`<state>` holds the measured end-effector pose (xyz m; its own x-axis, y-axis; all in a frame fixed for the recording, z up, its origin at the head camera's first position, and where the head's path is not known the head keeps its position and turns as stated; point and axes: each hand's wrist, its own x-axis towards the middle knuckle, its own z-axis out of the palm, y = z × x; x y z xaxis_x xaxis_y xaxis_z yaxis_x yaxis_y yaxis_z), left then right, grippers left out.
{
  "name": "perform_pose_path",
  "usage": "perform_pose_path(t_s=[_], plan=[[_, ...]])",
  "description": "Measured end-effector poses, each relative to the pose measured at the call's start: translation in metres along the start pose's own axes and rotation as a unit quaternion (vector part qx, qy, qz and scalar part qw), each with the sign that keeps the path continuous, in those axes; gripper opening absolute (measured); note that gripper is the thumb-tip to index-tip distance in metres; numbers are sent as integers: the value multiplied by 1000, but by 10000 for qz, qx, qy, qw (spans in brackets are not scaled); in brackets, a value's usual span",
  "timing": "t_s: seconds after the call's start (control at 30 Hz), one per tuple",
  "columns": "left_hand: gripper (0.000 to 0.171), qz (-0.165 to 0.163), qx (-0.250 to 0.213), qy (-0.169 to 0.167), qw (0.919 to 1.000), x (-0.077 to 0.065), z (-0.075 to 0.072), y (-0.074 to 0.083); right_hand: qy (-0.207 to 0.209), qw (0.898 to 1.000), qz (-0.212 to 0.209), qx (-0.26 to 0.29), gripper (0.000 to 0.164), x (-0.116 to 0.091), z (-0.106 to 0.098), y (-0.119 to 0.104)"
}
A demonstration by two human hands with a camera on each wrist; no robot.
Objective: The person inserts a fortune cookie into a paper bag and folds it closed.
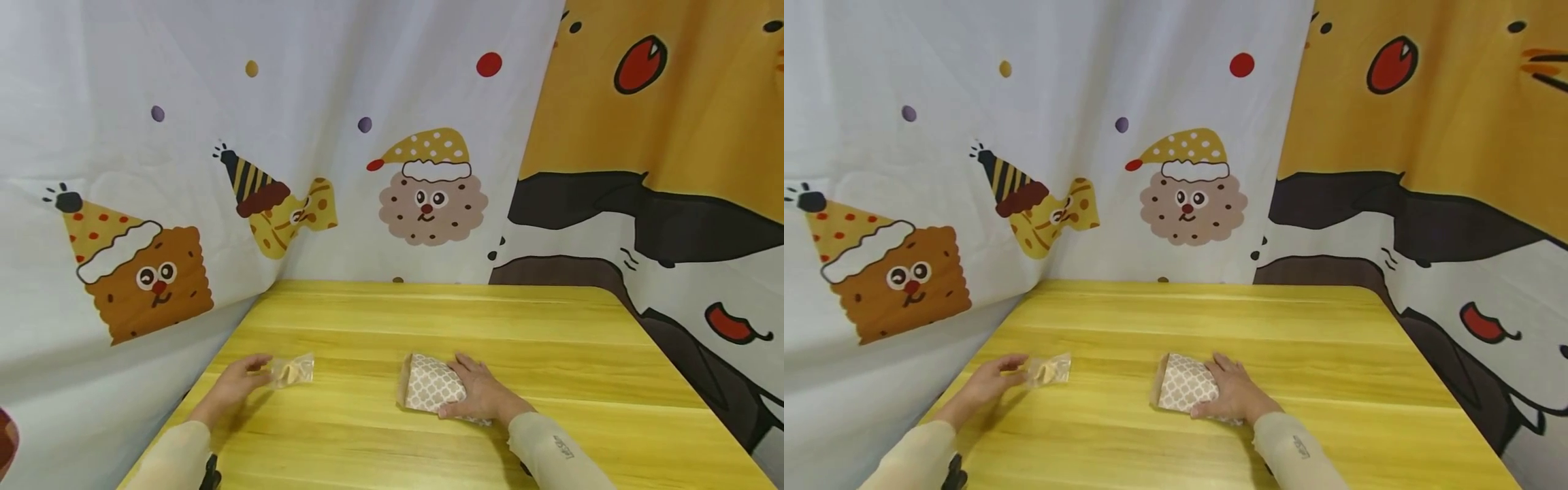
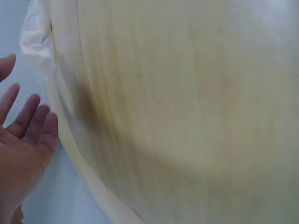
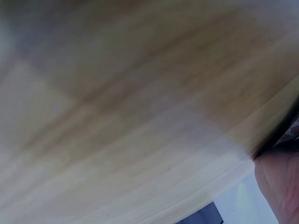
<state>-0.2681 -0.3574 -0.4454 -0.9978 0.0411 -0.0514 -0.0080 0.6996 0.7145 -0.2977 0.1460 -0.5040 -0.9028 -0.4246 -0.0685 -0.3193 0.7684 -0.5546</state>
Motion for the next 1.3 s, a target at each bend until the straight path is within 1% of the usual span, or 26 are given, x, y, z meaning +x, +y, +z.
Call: perform_pose_path(t_s=[0.03,0.1,0.23,0.37,0.53,0.67,0.77,0.83,0.93,0.97,1.07,1.17,1.23,1.3], plan=[[59,41,97,-20,9999,1,2,1,-6,10000,11,-4,112,0,0,1],[65,65,148,-68,9998,3,5,3,-16,10000,6,-9,112,-1,1,2],[74,248,159,-327,9990,7,12,6,-13,10000,-41,27,112,0,0,2],[72,482,394,-459,9970,7,18,3,-5,9999,-103,-8,110,1,-1,0],[65,532,695,-239,9959,7,18,0,-9,9999,-120,-23,110,1,-2,-3],[66,548,683,-164,9960,12,17,4,-8,10000,-58,22,110,1,-1,-2],[66,664,667,-98,9955,16,18,16,-1,10000,-46,31,111,1,-1,1],[64,810,729,-26,9940,18,21,25,3,10000,-50,22,111,0,-1,2],[60,1053,825,20,9910,21,30,39,-25,10000,-79,21,110,0,-2,2],[58,1165,874,-11,9893,22,35,44,-35,10000,-74,30,110,0,-3,2],[54,1538,1182,-151,9809,27,50,60,-31,10000,-73,39,110,0,-3,1],[54,1922,1509,-344,9691,31,66,77,-21,10000,-64,16,111,0,-3,2],[56,2102,1633,-433,9629,34,77,87,-36,10000,-58,-4,111,1,-3,2],[56,2187,1680,-516,9598,37,85,96,-34,10000,-68,-18,111,1,-3,1]])
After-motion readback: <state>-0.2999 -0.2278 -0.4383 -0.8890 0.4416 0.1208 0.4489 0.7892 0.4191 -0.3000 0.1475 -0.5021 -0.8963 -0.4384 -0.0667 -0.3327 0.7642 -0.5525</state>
